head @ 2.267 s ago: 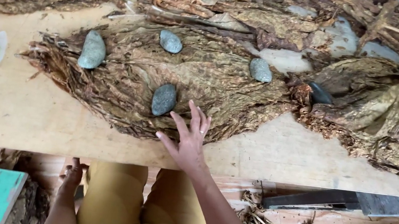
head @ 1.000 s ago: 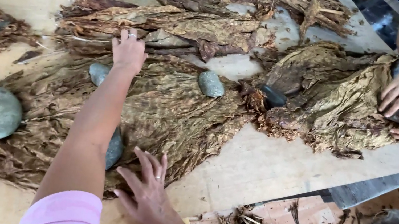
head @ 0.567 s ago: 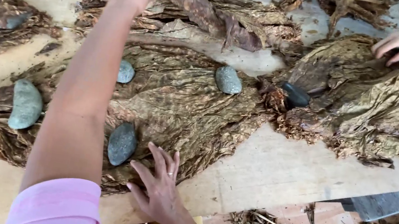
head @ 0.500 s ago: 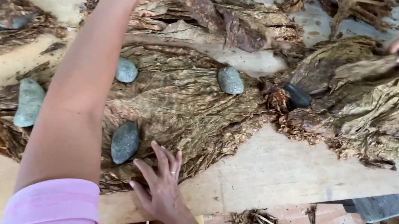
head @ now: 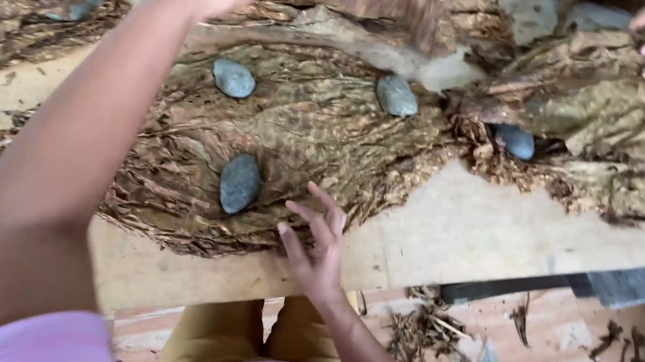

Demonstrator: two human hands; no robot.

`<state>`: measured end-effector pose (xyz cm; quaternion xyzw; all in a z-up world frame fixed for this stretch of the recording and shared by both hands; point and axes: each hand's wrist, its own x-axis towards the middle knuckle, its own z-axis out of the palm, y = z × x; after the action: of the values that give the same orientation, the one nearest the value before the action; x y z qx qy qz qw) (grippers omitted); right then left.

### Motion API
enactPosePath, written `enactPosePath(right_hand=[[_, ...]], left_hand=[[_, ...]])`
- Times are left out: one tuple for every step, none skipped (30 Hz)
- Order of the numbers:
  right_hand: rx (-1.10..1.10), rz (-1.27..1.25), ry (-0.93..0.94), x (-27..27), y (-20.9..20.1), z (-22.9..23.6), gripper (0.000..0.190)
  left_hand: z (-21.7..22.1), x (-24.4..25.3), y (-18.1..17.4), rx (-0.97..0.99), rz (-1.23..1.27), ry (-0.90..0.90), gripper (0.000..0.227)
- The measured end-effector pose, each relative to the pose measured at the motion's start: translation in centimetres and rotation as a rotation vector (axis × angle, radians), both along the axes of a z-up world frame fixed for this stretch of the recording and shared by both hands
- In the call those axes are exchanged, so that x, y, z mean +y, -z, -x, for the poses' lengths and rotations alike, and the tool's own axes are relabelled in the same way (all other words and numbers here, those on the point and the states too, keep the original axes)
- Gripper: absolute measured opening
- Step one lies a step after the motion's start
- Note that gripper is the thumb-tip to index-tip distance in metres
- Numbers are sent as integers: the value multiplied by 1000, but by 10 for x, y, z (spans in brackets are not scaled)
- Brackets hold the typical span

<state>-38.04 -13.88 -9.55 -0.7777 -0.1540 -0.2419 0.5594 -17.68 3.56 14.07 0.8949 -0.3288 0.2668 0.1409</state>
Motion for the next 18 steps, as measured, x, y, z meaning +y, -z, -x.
enactPosePath(right_hand=[[33, -30, 5, -3, -4, 4, 27], [70, -58, 2, -6, -8, 9, 29], [76, -58, 10, -8, -12, 10, 29], [71, -95, 5, -8, -16, 13, 29], [66, -133, 0, -8, -19, 16, 30], [74, -127, -17, -6, -20, 17, 30], [47, -105, -11, -3, -21, 18, 29], [20, -78, -12, 0, -21, 20, 29], [29, -67, -37, 4, -22, 23, 29], [30, -46, -41, 8, -22, 27, 30], [32, -24, -46, 10, -22, 30, 31], [43, -20, -42, 13, -23, 35, 31], [60, -31, -58, 17, -24, 40, 30], [75, -43, -76, 20, -26, 44, 28], [84, -39, -73, 21, -27, 48, 28], [56, -46, -78, 25, -28, 50, 25], [28, -54, -83, 29, -30, 53, 23], [37, -60, -116, 33, -34, 56, 23]], left_hand=[[7, 6, 18, -7, 0, 39, 10], [13, 1, 35, -11, 1, 71, 10], [19, 9, 59, -4, 1, 78, 10], [28, 22, 84, 24, -63, 9, 10], [38, 35, 110, 54, -127, -59, 11], [52, 40, 127, 62, -121, -76, 11], [66, 45, 145, 137, -127, -106, 14], [82, 51, 164, 213, -127, -142, 17], [100, 59, 173, 222, -114, -166, 17], [116, 63, 182, 245, -70, -187, 26], [131, 66, 191, 268, -26, -208, 35], [147, 82, 187, 279, -23, -203, 35], [162, 97, 183, 209, 70, -273, 32], [177, 113, 178, 137, 161, -346, 29], [178, 134, 188, 147, 164, -345, 29], [185, 160, 197, 65, 229, -414, 30], [192, 187, 205, -19, 292, -482, 33], [193, 199, 213, -17, 284, -517, 33]])
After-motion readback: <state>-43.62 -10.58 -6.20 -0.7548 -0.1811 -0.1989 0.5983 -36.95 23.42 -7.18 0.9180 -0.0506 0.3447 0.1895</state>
